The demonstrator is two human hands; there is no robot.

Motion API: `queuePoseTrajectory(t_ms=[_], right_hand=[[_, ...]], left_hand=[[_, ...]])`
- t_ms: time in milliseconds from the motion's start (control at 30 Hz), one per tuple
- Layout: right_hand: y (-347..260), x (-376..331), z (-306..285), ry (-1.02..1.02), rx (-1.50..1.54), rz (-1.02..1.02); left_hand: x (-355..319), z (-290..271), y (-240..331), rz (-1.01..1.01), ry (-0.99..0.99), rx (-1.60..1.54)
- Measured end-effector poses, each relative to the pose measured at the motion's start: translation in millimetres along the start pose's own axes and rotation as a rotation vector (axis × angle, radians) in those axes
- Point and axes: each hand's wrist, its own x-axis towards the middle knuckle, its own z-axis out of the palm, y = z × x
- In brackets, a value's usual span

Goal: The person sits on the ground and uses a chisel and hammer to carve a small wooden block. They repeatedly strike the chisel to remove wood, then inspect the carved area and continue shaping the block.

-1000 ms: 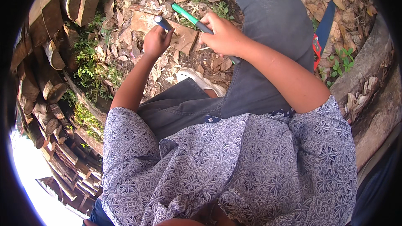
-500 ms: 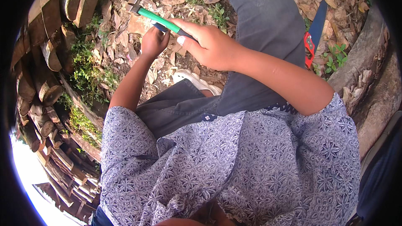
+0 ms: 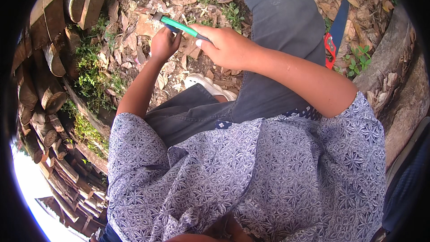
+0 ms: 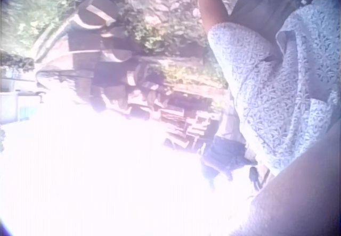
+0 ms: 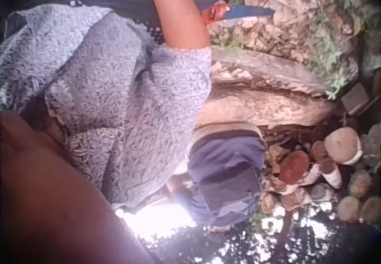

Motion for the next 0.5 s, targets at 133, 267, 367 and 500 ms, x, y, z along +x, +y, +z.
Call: queuePoseTrajectory(t_ms=[133, 267, 367, 500], right_hand=[[-10.9, -6.1, 11.1, 0.152, 0.077, -0.294], [3.3, 1.1, 11.0, 0.072, 0.013, -0.157], [-1.8, 3.6, 10.3, 0.020, -0.013, -0.040], [-16.7, -7.2, 15.1, 0.200, 0.141, -0.353]], left_hand=[[-5.4, 0.8, -2.9, 0.052, 0.031, 0.008], [-0.9, 1.8, -1.0, 0.068, 0.013, 0.015], [0.0, 4.3, -4.1, 0.041, 0.039, 0.003], [-4.3, 5.7, -6.6, 0.023, 0.049, -0.028]])
